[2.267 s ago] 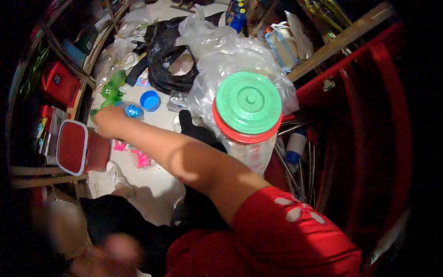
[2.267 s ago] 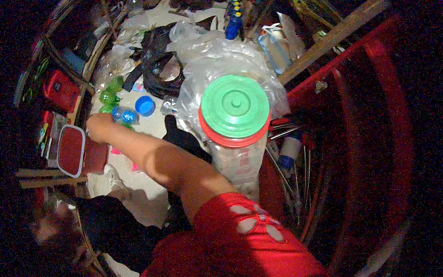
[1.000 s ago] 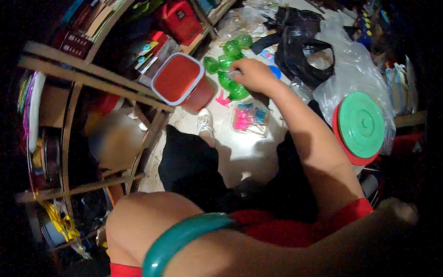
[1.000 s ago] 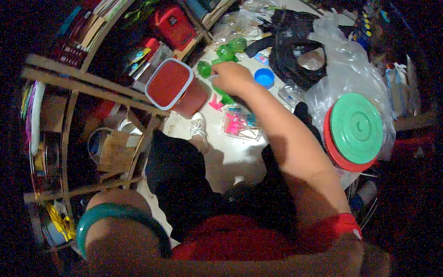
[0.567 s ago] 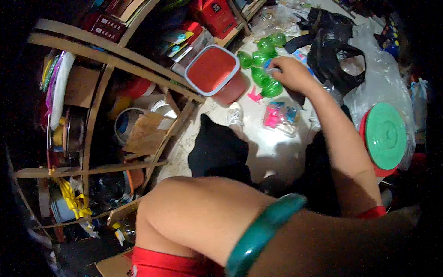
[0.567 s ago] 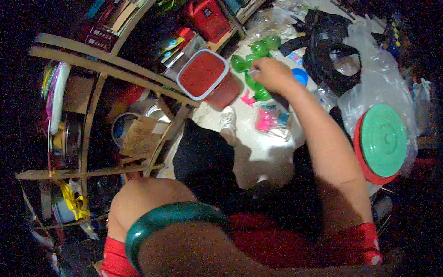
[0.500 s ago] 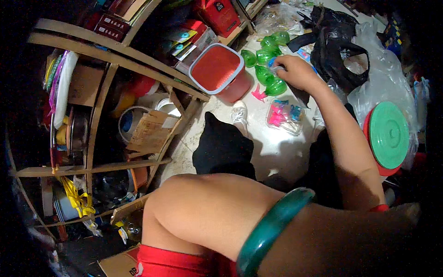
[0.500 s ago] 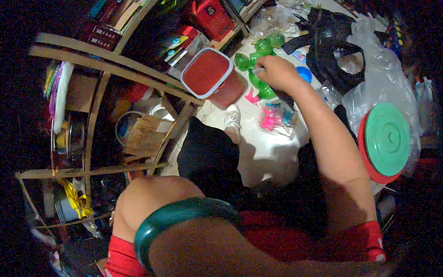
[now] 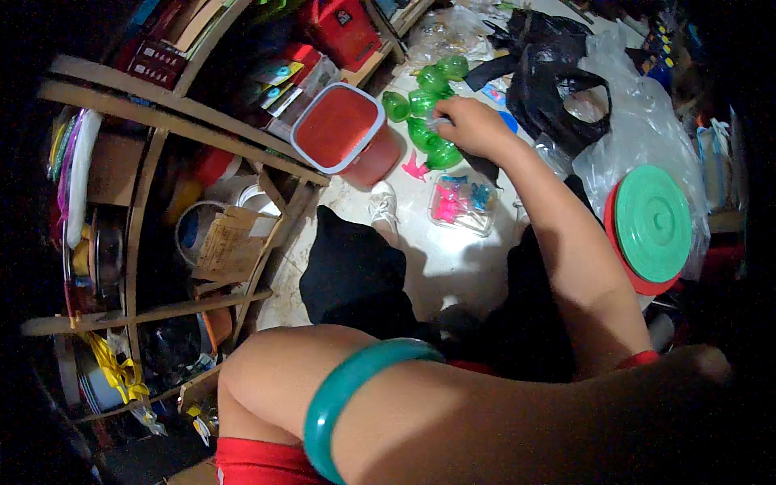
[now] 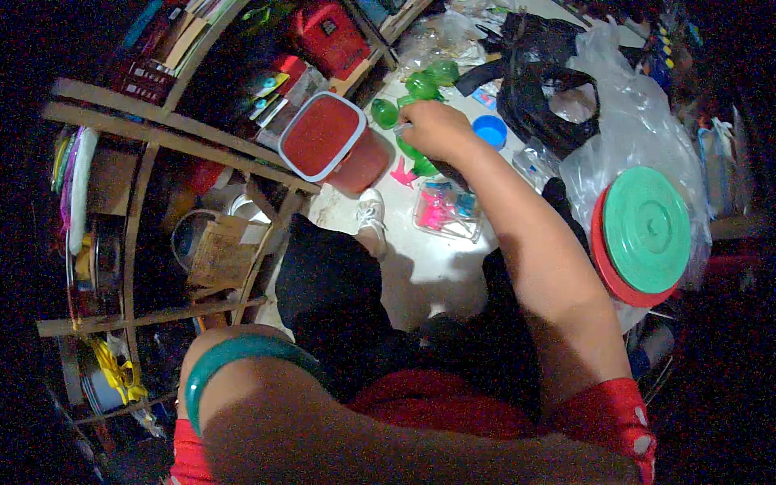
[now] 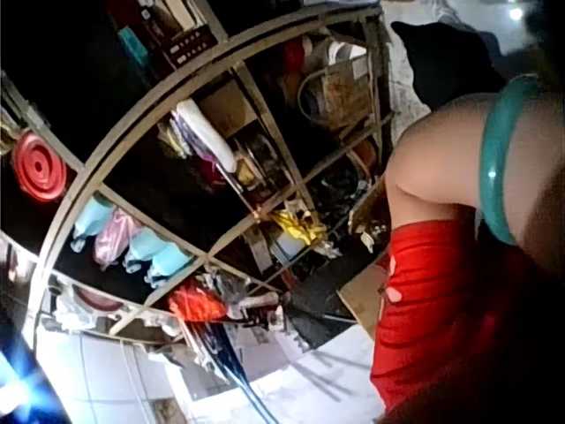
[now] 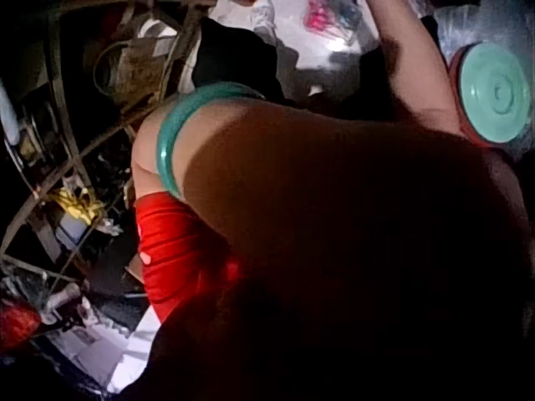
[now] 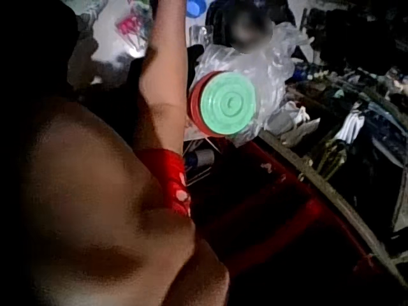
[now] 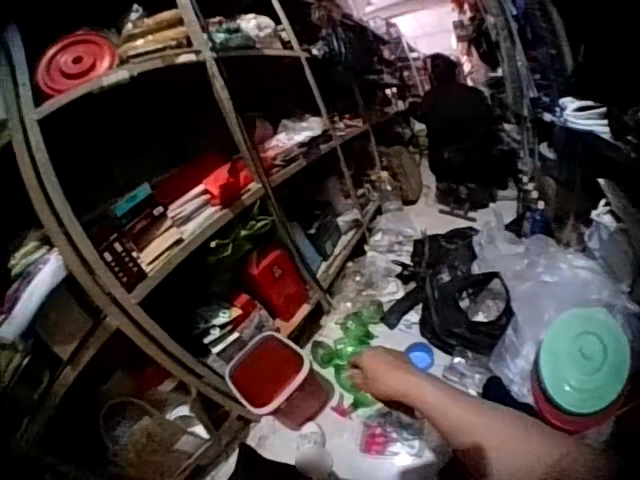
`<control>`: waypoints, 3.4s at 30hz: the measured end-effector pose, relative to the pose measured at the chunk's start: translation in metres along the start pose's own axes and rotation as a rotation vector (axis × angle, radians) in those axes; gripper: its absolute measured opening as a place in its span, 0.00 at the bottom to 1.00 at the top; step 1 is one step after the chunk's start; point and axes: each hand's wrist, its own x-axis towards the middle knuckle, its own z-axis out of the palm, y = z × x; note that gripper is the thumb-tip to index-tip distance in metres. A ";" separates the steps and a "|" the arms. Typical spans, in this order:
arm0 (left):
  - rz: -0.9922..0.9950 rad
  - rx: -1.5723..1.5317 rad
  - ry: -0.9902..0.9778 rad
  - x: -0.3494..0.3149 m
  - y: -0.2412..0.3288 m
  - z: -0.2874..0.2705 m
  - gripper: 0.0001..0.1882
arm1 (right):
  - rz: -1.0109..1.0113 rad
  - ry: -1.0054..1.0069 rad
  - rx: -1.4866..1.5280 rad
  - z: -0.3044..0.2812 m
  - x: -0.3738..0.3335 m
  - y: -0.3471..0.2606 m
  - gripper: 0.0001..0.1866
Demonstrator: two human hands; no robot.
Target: The person assembles spray bottles by attaching pink spray nozzles to green plastic bottles. They repeatedly pick up bottles and nozzles, screw the nozzles onto the bottles, and place the assembled units into a red container.
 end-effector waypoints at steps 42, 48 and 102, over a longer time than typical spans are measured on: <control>0.072 -0.090 -0.026 0.010 0.009 0.013 0.12 | -0.006 -0.027 -0.073 -0.005 -0.004 -0.004 0.15; 0.102 -0.107 -0.035 0.009 0.010 0.015 0.12 | 0.024 -0.032 -0.072 -0.003 -0.005 -0.001 0.16; -0.785 0.017 0.144 -0.132 -0.150 0.066 0.05 | 0.019 0.183 -0.057 -0.036 -0.009 0.034 0.14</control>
